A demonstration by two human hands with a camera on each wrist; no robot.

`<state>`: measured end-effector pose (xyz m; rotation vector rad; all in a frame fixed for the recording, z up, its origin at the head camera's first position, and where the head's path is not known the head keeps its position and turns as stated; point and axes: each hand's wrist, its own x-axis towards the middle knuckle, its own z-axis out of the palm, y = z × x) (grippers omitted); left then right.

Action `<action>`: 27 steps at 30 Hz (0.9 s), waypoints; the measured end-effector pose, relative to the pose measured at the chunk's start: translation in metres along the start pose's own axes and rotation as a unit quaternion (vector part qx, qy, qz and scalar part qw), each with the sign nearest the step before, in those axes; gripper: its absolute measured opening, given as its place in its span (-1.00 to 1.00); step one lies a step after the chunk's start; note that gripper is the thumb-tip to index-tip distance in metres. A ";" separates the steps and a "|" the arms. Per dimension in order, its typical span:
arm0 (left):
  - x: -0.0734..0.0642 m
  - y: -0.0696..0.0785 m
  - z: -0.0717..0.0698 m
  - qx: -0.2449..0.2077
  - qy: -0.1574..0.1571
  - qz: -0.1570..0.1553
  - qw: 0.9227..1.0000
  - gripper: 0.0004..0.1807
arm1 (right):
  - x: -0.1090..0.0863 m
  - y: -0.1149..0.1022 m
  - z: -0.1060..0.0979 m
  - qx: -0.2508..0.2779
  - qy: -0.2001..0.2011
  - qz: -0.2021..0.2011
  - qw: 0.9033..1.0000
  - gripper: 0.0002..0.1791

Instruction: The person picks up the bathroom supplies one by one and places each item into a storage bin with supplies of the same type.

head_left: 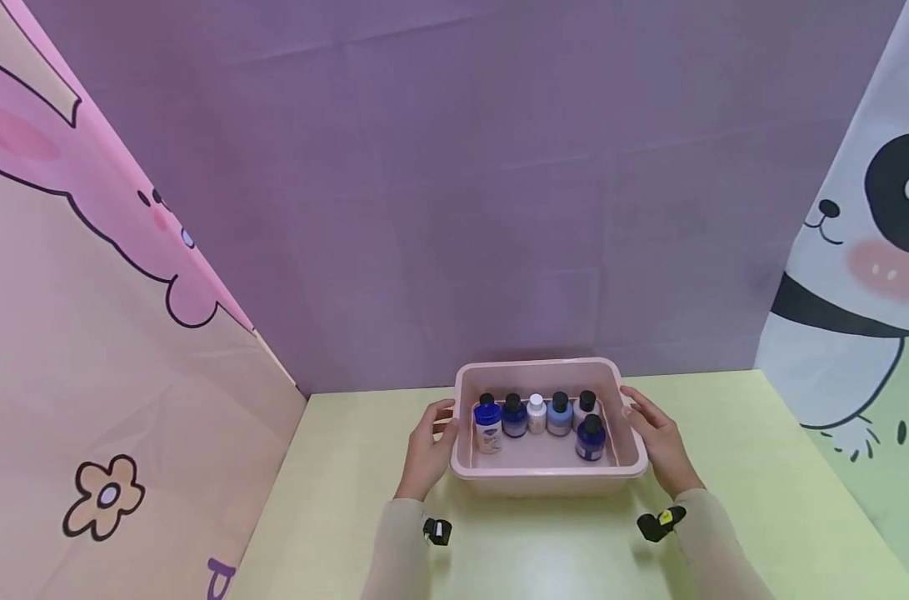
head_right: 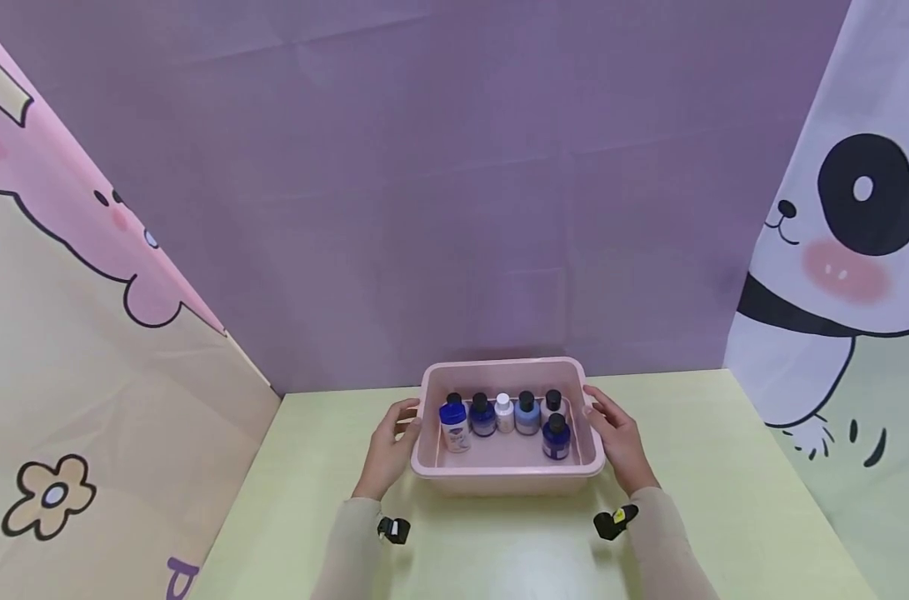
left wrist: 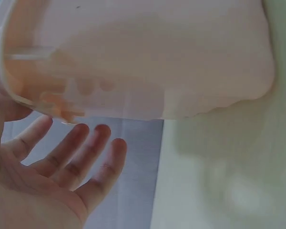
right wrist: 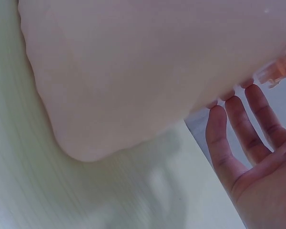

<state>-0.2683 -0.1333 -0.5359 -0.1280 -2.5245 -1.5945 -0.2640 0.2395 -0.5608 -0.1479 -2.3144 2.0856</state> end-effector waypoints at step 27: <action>-0.009 -0.005 0.003 0.007 0.016 0.001 1.000 -0.68 | -0.006 0.003 -0.034 -0.056 -0.034 -0.038 0.997 -0.35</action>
